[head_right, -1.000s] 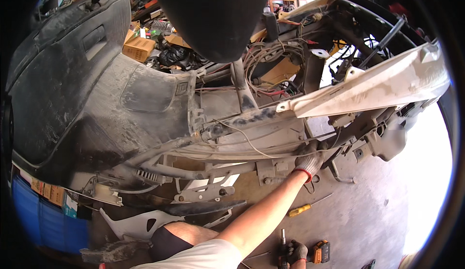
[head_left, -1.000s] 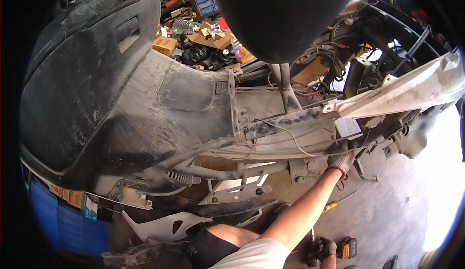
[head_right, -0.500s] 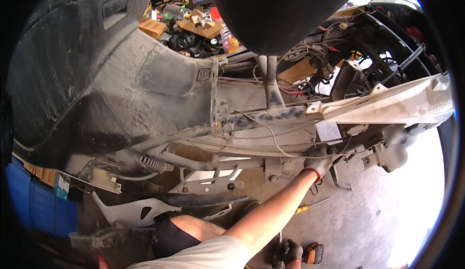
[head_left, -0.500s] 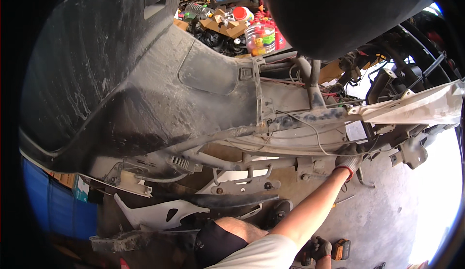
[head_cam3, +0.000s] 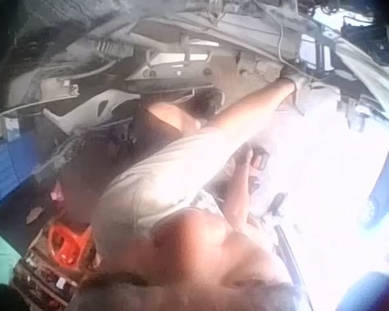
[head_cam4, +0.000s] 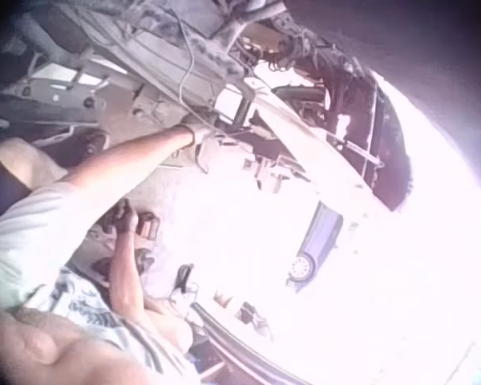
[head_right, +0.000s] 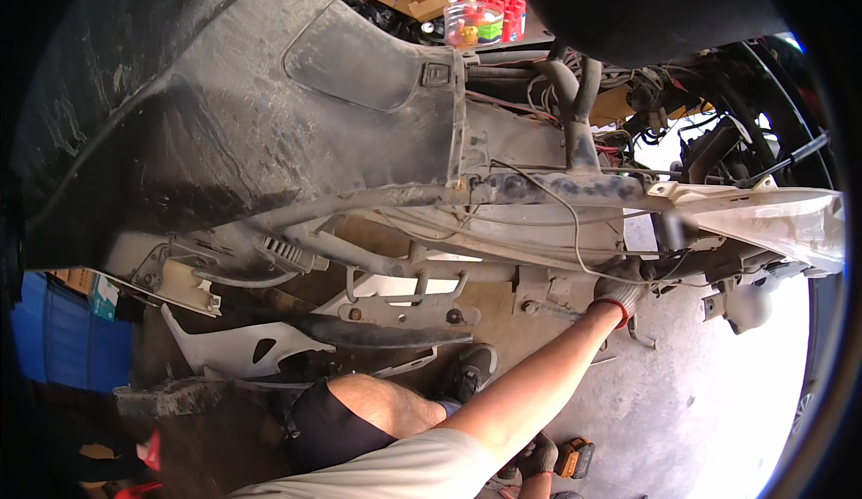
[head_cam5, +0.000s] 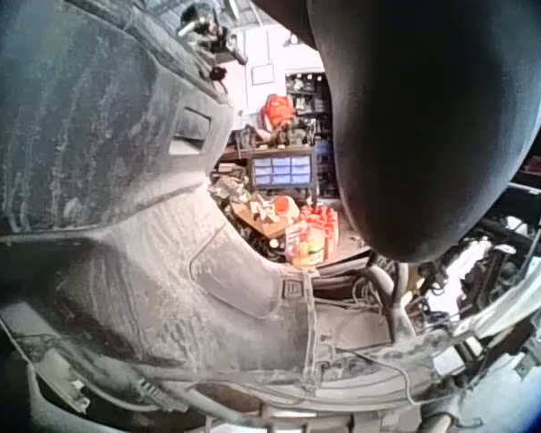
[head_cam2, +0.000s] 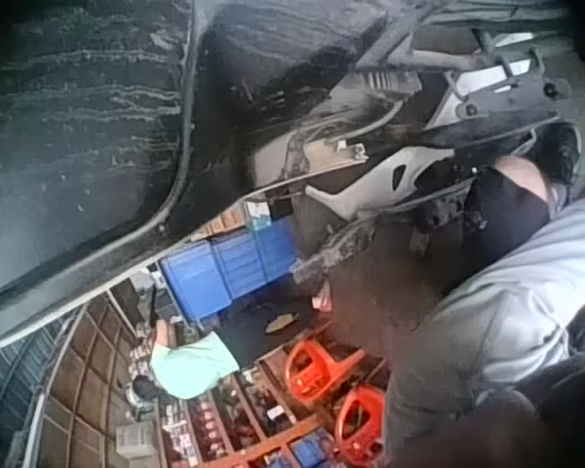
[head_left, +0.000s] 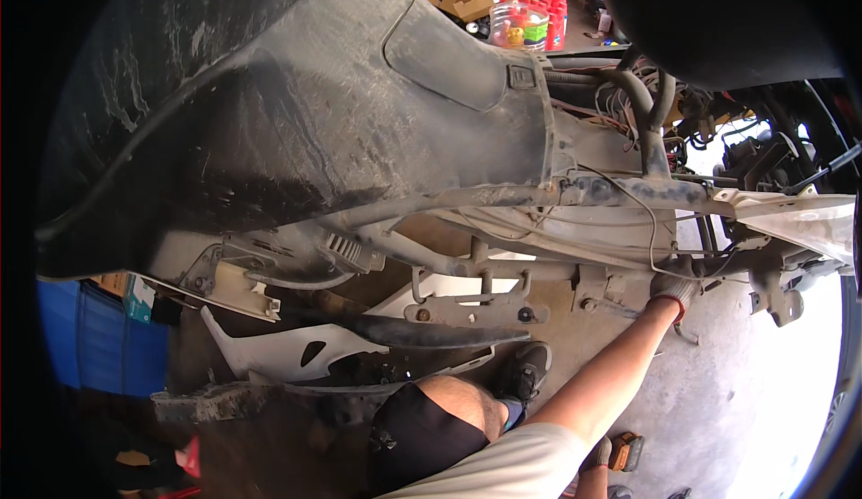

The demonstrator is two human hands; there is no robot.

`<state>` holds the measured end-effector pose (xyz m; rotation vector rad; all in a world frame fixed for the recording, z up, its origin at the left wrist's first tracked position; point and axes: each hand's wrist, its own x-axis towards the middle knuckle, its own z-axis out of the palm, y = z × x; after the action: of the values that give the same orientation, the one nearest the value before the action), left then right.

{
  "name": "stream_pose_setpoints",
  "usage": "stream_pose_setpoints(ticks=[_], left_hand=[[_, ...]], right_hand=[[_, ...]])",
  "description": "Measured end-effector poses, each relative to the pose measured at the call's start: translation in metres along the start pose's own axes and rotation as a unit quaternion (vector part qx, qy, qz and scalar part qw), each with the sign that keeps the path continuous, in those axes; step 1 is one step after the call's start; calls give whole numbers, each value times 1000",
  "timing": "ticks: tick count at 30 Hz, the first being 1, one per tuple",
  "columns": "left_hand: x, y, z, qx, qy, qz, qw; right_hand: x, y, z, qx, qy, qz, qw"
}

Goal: The recorder is disassembling and repairing components of a motorcycle chassis and engine area.

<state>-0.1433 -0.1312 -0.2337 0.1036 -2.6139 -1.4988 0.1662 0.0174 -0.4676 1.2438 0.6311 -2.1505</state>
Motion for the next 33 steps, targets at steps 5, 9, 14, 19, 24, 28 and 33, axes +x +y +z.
stream_pose_setpoints(ticks=[5, 9, 14, 19, 24, 28, 33], left_hand=[[2, -9, 9, 7, -4, -11, 1000], [7, -10, 14, -4, -21, -26, 999], [-19, 13, 8, 15, -44, -52, 998], [-26, 27, -10, 202, -164, 132, 956], [-28, 16, -79, 371, -209, 440, 791], [-55, -1, -165, 377, -70, 471, 794], [-42, -31, -205, 392, 115, 441, 799]], right_hand=[[-4, 4, 3, -4, -1, -16, 1000], [-4, 7, -1, 6, -25, -41, 999], [-2, 10, -8, 51, 48, -84, 994], [3, 8, -6, 1, 85, -100, 991], [5, 5, -4, -18, 139, -86, 986], [6, 5, -5, -37, 113, -105, 987], [4, 5, -3, -30, 109, -100, 989]])
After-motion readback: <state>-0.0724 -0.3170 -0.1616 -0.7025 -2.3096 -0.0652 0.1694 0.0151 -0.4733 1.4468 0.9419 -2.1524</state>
